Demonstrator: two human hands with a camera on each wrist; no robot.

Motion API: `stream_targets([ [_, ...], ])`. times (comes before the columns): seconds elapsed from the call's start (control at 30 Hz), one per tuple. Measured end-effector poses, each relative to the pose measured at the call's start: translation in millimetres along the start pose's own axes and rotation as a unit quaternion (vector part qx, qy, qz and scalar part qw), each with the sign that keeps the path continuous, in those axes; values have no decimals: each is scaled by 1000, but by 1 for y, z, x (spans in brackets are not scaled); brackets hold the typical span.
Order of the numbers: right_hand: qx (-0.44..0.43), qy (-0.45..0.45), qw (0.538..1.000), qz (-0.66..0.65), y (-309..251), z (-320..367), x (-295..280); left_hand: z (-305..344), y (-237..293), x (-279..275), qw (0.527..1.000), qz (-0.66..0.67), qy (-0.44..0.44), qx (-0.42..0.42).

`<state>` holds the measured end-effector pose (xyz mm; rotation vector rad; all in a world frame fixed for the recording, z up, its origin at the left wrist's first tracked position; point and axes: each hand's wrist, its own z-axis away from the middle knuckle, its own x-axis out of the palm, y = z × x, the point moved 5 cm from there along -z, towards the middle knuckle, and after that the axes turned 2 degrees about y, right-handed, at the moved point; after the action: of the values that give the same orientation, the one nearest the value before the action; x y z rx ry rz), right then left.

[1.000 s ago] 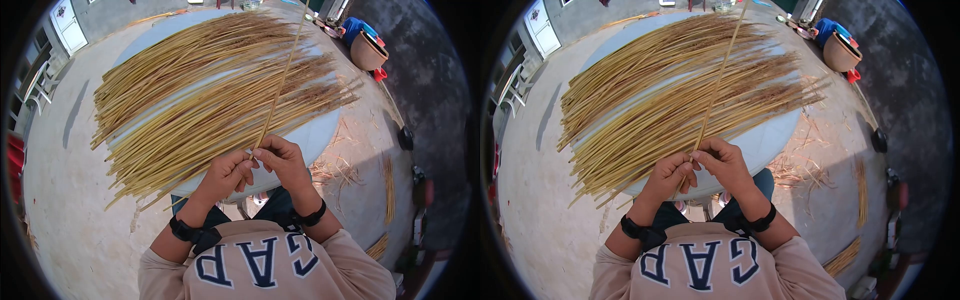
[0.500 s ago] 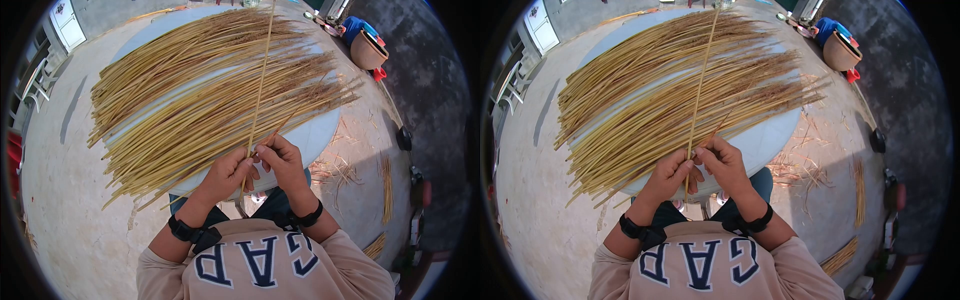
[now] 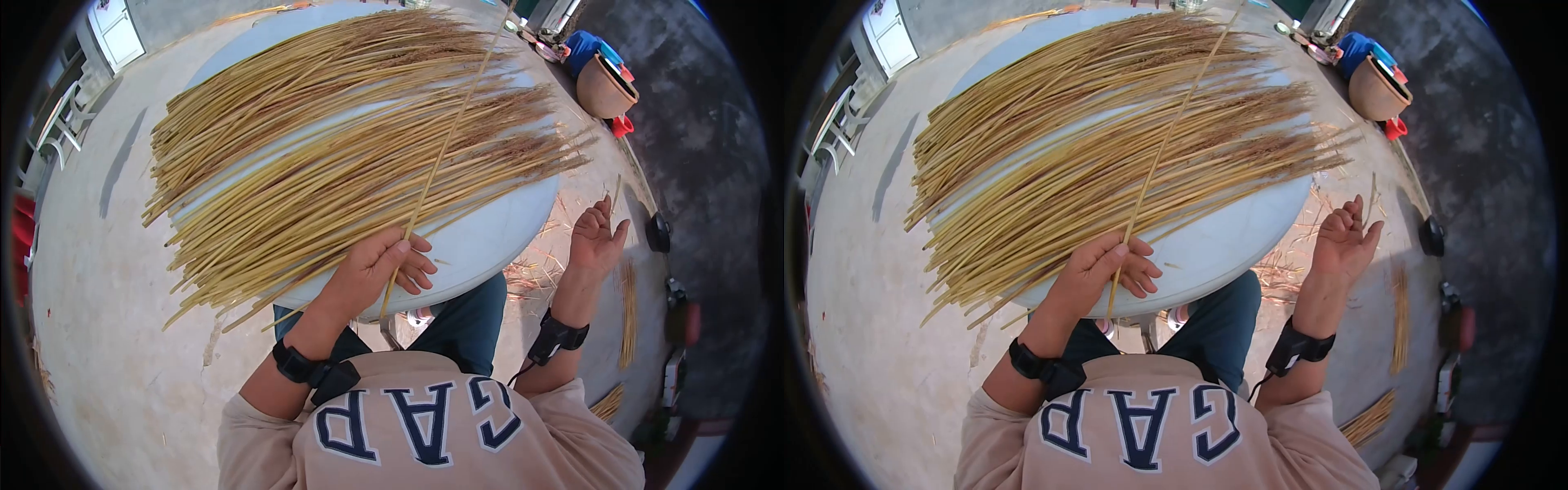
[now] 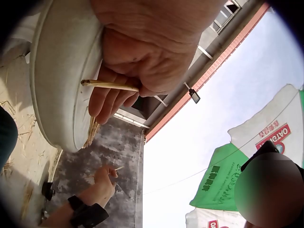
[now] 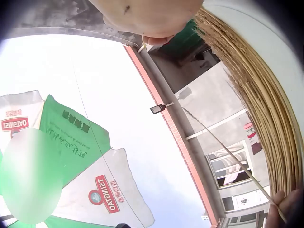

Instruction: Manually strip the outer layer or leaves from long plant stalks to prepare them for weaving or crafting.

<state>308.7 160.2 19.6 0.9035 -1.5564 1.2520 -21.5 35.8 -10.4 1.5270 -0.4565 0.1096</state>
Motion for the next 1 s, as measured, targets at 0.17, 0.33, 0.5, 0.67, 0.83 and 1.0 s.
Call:
stream_targets([
  [0.17,167,-154,868,443,114,81,51,-2,-2,8,996,-84,-41,-1],
  [0.33,239,-248,805,483,169,115,58,-1,-8,5,995,-76,-64,-7],
  [0.5,169,-215,823,498,162,103,64,0,-1,7,1000,-27,9,13],
  [0.67,128,-179,832,510,151,96,65,0,-3,4,998,-67,-3,-15],
  [0.83,145,-187,849,472,152,96,57,-1,-4,3,998,-56,8,-27],
  [1.0,155,-209,855,449,152,97,56,-1,-4,3,998,-51,14,-29],
])
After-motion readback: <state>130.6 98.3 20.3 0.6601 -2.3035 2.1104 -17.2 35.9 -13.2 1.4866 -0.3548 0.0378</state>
